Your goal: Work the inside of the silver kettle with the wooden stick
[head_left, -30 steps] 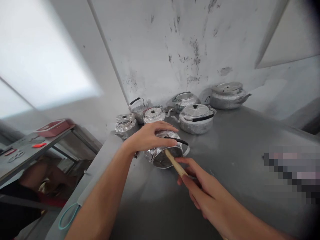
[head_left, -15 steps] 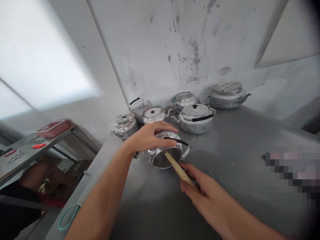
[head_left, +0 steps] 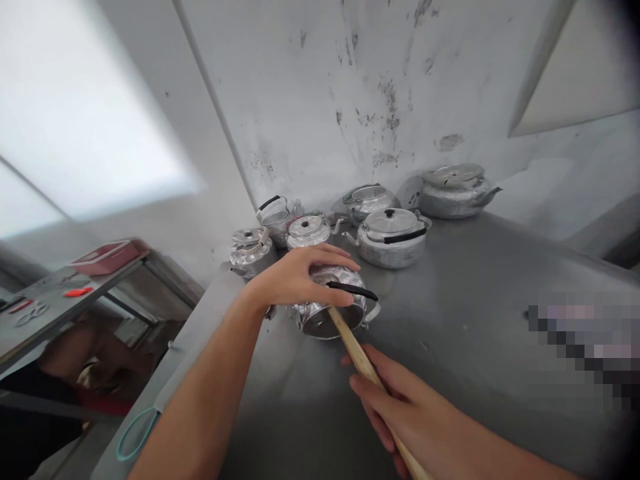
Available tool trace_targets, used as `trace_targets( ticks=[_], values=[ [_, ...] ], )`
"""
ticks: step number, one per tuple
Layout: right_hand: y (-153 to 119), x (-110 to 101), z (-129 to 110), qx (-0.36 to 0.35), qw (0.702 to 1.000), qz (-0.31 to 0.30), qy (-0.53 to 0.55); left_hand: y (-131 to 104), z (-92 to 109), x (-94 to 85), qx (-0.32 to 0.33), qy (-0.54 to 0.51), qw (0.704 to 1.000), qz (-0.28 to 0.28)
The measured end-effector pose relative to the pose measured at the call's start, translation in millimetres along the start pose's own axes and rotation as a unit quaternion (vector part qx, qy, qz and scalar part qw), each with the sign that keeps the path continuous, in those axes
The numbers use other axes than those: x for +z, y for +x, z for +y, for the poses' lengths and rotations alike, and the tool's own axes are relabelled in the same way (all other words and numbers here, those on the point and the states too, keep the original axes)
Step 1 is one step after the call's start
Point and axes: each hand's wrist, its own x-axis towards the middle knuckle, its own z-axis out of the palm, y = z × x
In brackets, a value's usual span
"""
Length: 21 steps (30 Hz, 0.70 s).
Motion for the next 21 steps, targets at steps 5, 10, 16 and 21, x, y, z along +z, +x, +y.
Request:
trace_targets(
  ticks=[5,10,16,21],
  values=[
    [-2.7,3.4,-3.1,-0.008,1.000,0.014,-0.011,-0.7,0.3,-0.8,-0.001,-0.006,1.000,-0.021],
    [-3.4,4.2,-0.4,-0.018,0.999,0.008,-0.030,-0.6,1.3,-1.4,-0.010,-0.008,1.000,-0.026],
    [-4.7,3.0,-3.3,-0.031,0.999,0.026,-0.032,0.9,-0.1,-2.0,-0.010,-0.014,1.000,-0.024],
    [-3.8,2.3,-4.7,-0.024,0.999,0.009,-0.047,1.5,0.0,-1.2,-0.017,-0.018,0.999,-0.021]
  ],
)
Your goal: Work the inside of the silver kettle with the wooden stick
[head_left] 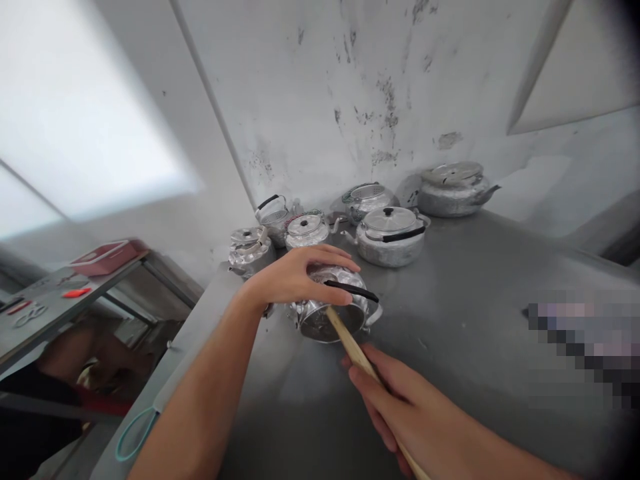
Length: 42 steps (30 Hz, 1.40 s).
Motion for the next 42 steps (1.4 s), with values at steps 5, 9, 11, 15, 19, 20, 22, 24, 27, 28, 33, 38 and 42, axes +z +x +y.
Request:
trace_targets(
  ticks=[5,9,11,15,19,20,22,24,27,28,33,38,42],
  values=[
    [0.7,-0.8,-0.6,-0.011,1.000,0.004,0.002,0.0,-0.1,0.3,0.003,-0.002,1.000,0.001],
    [1.0,-2.7,1.8,0.002,1.000,-0.006,-0.014,-0.1,-0.2,-0.3,-0.001,-0.001,1.000,0.002],
    [1.5,-3.4,3.8,-0.013,1.000,-0.006,-0.023,-0.2,-0.4,-0.2,-0.001,-0.003,1.000,0.003],
    [2.5,-6.7,3.2,-0.043,0.996,0.020,-0.079,0.1,-1.9,1.0,-0.002,-0.012,1.000,0.013],
    [2.9,-12.4,-3.8,-0.098,0.978,0.068,-0.169,0.4,-2.3,2.2,-0.017,-0.019,0.999,0.023],
    [2.8,-13.4,-5.0,-0.114,0.972,0.087,-0.187,0.4,-2.0,2.4,-0.020,-0.019,0.999,0.024],
    [2.2,-14.4,-5.7,-0.141,0.960,0.119,-0.209,0.2,-0.9,2.9,-0.022,-0.019,0.999,0.026],
    [1.1,-14.8,-5.0,-0.163,0.953,0.131,-0.217,-0.1,0.3,3.3,-0.025,-0.017,0.999,0.028],
    [-0.6,-15.7,-4.7,-0.187,0.949,0.117,-0.225,-0.5,1.3,3.7,-0.026,-0.016,0.999,0.032],
    [-0.9,-16.3,-5.1,-0.195,0.947,0.112,-0.231,-0.6,1.3,3.7,-0.026,-0.016,0.999,0.032],
    [0.4,-18.2,-6.9,-0.213,0.934,0.088,-0.274,-0.6,0.5,2.5,-0.031,-0.016,0.999,0.026],
    [0.4,-17.3,-4.1,-0.220,0.921,0.089,-0.308,0.0,-0.7,1.9,-0.029,-0.019,0.999,0.020],
    [-1.7,-17.4,-10.5,-0.227,0.910,0.099,-0.332,0.4,-0.9,3.0,-0.022,-0.021,0.999,0.021]
  ],
)
